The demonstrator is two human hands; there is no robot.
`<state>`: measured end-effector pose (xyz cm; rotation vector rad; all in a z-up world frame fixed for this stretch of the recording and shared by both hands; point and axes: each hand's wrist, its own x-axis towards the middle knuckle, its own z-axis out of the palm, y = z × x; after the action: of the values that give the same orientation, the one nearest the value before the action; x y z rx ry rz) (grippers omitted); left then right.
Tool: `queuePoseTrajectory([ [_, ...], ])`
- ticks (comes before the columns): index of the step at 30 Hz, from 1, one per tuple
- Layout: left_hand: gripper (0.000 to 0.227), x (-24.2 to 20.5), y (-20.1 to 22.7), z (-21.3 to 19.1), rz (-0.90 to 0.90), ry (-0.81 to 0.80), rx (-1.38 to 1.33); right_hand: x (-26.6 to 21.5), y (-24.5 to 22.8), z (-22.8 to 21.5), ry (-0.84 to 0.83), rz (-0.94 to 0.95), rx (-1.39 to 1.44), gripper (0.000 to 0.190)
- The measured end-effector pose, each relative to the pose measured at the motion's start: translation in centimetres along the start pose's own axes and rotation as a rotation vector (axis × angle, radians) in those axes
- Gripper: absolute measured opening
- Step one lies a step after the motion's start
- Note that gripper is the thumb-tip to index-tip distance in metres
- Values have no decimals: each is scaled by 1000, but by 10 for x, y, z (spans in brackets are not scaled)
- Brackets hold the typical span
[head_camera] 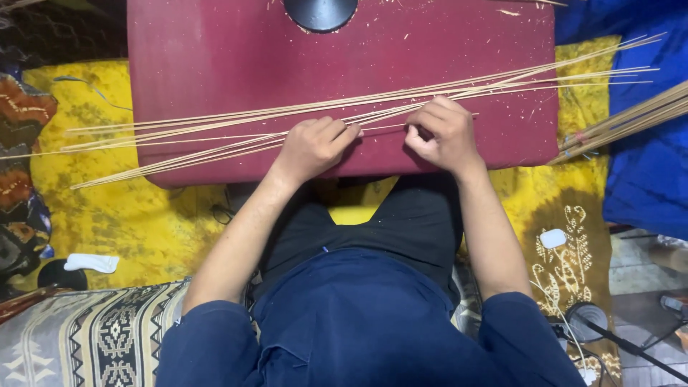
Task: Tightening and aligning thin rattan sticks on a work surface to prepare for weaving or assembly.
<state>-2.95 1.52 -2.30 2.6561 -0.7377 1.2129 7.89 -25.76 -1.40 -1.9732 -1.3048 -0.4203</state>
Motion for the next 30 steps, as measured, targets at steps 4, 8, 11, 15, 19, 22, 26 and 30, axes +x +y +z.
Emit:
queuePoseTrajectory([
  [4, 19, 5, 1, -7, -5, 10, 13, -1, 3, 1, 9, 50, 53, 5],
  [8, 19, 3, 2, -8, 6, 23, 59, 2, 3, -1, 34, 73, 17, 3],
  [11, 19, 2, 1, -8, 7, 38, 80, 0, 5, 0, 56, 90, -2, 4],
  [15, 21, 0, 0, -9, -1, 57, 118, 2, 4, -5, 80, 127, -16, 6],
  [19, 18, 2, -2, -11, -5, 70, 138, -3, 11, -3, 102, 154, -42, 6],
  [22, 15, 7, -4, -13, -18, 121, 110, 1, 8, -4, 118, 103, -77, 5],
  [26, 10, 8, -1, -13, -38, 148, 96, 3, 6, -3, 133, 64, -82, 5],
  [30, 10, 8, 1, -13, -37, 160, 84, 4, 2, -2, 134, 53, -73, 3],
])
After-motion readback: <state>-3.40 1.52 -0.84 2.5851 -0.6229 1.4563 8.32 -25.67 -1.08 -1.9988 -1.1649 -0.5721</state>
